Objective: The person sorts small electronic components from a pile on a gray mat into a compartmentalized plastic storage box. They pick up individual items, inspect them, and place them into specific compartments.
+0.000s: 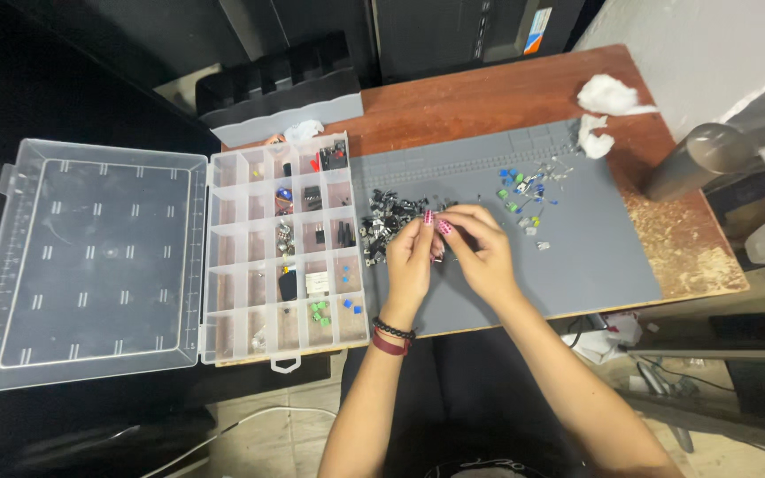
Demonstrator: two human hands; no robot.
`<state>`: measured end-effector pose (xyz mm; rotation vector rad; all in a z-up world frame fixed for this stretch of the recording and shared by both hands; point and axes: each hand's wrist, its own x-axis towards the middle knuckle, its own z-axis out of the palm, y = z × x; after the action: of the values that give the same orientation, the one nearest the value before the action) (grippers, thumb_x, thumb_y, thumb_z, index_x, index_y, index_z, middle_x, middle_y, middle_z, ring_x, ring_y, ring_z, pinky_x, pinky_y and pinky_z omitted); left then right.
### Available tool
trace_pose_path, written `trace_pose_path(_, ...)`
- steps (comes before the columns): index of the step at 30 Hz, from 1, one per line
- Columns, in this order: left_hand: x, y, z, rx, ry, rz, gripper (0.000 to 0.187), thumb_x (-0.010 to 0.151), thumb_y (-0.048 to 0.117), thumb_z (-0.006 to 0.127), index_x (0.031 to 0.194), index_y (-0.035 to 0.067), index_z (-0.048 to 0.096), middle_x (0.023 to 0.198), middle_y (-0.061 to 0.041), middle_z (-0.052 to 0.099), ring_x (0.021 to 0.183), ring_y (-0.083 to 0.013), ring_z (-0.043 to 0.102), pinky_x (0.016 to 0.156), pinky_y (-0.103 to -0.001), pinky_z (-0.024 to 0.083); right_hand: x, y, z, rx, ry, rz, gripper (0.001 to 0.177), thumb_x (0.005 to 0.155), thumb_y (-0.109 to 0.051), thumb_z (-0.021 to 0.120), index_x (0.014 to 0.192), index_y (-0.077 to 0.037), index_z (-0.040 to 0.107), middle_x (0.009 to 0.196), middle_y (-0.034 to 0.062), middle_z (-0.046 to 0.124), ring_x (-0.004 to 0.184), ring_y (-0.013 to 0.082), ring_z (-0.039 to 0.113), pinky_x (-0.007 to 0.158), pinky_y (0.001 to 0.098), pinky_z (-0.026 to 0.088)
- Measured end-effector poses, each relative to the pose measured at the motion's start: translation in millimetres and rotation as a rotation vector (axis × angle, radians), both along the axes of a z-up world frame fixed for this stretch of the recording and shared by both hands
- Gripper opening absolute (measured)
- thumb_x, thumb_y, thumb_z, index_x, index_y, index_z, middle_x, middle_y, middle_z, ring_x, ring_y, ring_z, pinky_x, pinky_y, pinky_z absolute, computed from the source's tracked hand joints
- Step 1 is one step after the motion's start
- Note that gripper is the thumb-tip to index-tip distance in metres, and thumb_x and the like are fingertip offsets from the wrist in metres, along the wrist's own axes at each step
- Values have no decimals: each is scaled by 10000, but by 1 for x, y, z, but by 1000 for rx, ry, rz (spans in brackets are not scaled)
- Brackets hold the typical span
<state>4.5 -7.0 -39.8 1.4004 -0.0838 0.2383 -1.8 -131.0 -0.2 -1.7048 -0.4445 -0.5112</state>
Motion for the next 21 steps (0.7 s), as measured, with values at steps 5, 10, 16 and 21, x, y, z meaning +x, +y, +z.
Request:
trace_pose_path(5, -1, 1, -2, -17, 3, 7, 283, 1071, 202, 569, 883, 45, 709, 621, -73, 639, 567, -124, 618, 522, -240, 523, -1, 0, -4, 19, -7, -39, 161, 962, -45, 714, 1106, -40, 786, 1036, 140, 731, 995, 283, 698, 922, 421, 519)
trace_pose_path(10, 1, -1, -12, -23, 15, 50, 247, 1064, 196, 584, 942, 33, 723, 647, -77, 647, 572, -117, 631, 523, -232, 534, -3, -1, -1, 29, 6, -51, 161, 958, -62, 722, 1101, -55, 796, 1021, 125, 738, 984, 259, 707, 906, 402, 529)
trace_pose_path(16, -4, -1, 6, -7, -23, 69, 203, 1055, 161, 585, 999, 14, 713, 687, -92, 632, 577, -134, 637, 522, -246, 536, -3, -2, -2, 40, 45, -107, 153, 966, -74, 731, 1102, -76, 801, 1006, 110, 731, 945, 221, 695, 864, 367, 530)
trace_pose_path(21, -3, 1, 0, -33, -76, 83, 169, 1051, 103, 561, 1086, -5, 687, 745, -80, 602, 597, -126, 628, 541, -252, 535, -4, -1, -2, 57, 79, -139, 138, 986, -71, 722, 1099, -75, 800, 1009, 106, 729, 942, 196, 680, 855, 348, 526)
